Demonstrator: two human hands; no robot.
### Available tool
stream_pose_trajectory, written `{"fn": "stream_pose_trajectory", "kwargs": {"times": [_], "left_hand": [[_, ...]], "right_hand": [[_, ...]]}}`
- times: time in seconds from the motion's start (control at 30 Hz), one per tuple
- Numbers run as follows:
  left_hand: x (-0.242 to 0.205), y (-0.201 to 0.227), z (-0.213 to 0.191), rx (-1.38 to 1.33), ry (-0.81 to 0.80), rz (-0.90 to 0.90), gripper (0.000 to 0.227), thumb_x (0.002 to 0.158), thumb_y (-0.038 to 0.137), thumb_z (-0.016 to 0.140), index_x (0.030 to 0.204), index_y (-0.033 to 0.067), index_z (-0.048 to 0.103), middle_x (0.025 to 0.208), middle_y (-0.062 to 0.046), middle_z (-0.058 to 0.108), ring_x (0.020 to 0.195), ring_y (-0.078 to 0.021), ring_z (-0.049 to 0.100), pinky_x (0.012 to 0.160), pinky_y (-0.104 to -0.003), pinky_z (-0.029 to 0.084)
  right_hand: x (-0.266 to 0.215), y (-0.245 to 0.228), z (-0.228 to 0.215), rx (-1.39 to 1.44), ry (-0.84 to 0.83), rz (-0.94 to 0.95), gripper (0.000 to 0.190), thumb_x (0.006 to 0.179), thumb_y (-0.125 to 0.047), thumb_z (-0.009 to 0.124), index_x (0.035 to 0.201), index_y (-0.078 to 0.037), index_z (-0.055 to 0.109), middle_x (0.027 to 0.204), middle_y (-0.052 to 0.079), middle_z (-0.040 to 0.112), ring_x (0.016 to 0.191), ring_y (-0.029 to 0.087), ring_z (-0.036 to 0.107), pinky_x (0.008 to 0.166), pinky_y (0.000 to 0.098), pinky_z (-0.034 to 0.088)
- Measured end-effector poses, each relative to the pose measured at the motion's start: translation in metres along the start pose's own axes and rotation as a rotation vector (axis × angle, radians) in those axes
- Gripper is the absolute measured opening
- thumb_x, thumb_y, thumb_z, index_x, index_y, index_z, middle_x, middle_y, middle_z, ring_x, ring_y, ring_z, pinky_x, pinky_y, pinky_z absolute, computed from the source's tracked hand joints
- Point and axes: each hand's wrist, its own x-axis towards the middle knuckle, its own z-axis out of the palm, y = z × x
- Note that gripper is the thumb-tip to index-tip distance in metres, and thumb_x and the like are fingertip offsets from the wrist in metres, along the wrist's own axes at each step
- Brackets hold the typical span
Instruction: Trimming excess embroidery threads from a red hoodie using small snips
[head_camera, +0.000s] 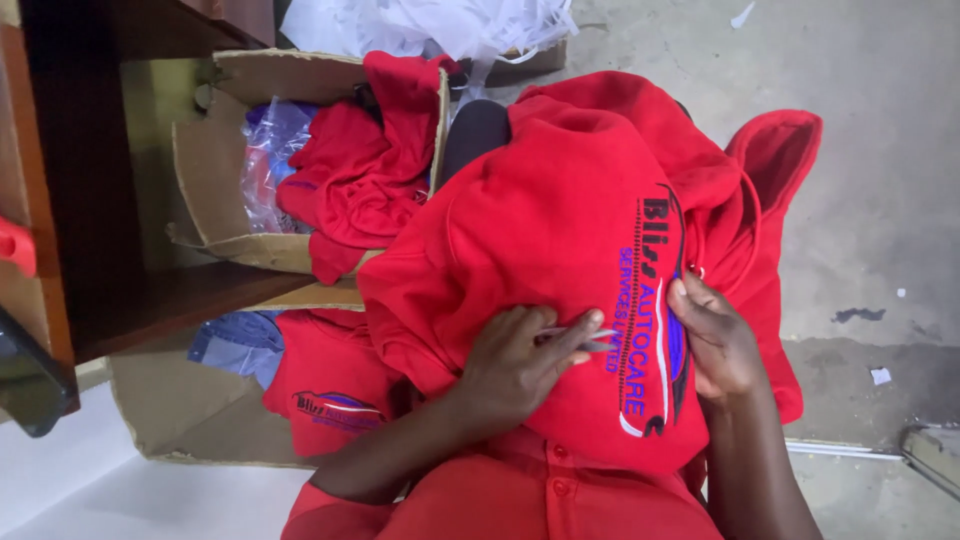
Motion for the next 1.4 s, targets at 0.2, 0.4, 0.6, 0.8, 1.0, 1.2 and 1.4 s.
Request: {"fn": "stream_pose_trajectory", "kwargs": {"times": [0.2,0.4,0.6,0.8,1.0,1.2,1.4], "left_hand": [[0.004,-0.007,0.008,0.038,0.13,0.068,0.038,0.103,0.028,0.064,0.137,0.0113,0.067,0.093,-0.012,0.059,0.069,-0.0239,0.063,0.06,-0.034,0.055],[0.005,-0.008,0.015,0.045,0.149,0.047,0.037,0.104,0.032,0.063,0.136,0.0133,0.068,0.092,-0.01,0.059,0.07,-0.0224,0.063,0.058,-0.034,0.055],[0.012,-0.005,0.012,-0.038,0.16,0.049,0.039,0.103,0.027,0.066,0.138,0.012,0.067,0.092,-0.012,0.06,0.07,-0.0242,0.064,0.06,-0.036,0.055],[0.018,-0.011,0.018,-0.031,0.189,0.139,0.035,0.101,0.024,0.069,0.134,0.0118,0.069,0.091,-0.01,0.063,0.071,-0.023,0.064,0.062,-0.034,0.056],[0.022,-0.013,0.012,0.067,0.216,0.224,0.03,0.101,0.023,0.07,0.129,0.0117,0.072,0.089,-0.008,0.062,0.065,-0.0202,0.06,0.057,-0.032,0.054],[0.019,-0.014,0.014,0.116,0.227,0.186,0.032,0.102,0.028,0.068,0.13,0.013,0.072,0.091,-0.007,0.06,0.067,-0.0192,0.061,0.059,-0.032,0.054],[0.026,-0.01,0.008,0.17,0.214,0.233,0.029,0.101,0.025,0.07,0.127,0.0104,0.073,0.089,-0.008,0.061,0.063,-0.019,0.059,0.055,-0.031,0.052]], "right_hand": [[0.004,-0.005,0.013,0.063,-0.072,0.03,0.044,0.1,-0.016,0.052,0.142,-0.003,0.057,0.116,0.03,0.069,0.105,0.051,0.07,0.08,0.0694,0.057],[0.005,-0.002,0.006,0.092,-0.086,0.044,0.046,0.1,-0.017,0.053,0.143,-0.004,0.056,0.118,0.03,0.068,0.107,0.05,0.069,0.08,0.0699,0.057],[0.005,0.001,0.007,0.109,-0.058,0.073,0.041,0.1,-0.017,0.055,0.138,-0.003,0.06,0.115,0.03,0.069,0.105,0.05,0.07,0.079,0.0692,0.058],[-0.001,-0.001,0.016,0.11,-0.006,0.107,0.04,0.1,-0.016,0.053,0.137,-0.003,0.06,0.116,0.029,0.069,0.106,0.049,0.07,0.082,0.0704,0.057],[0.001,0.002,0.009,0.125,-0.048,0.068,0.037,0.1,-0.015,0.054,0.134,0.0,0.061,0.112,0.032,0.07,0.102,0.05,0.071,0.081,0.0701,0.058],[-0.001,0.003,0.012,0.143,-0.019,0.082,0.038,0.099,-0.014,0.054,0.134,0.001,0.061,0.112,0.033,0.069,0.101,0.05,0.071,0.08,0.0701,0.058],[0.005,0.007,0.001,0.132,-0.072,0.058,0.043,0.1,-0.014,0.052,0.139,0.001,0.058,0.115,0.033,0.069,0.103,0.05,0.07,0.083,0.0711,0.057]]}}
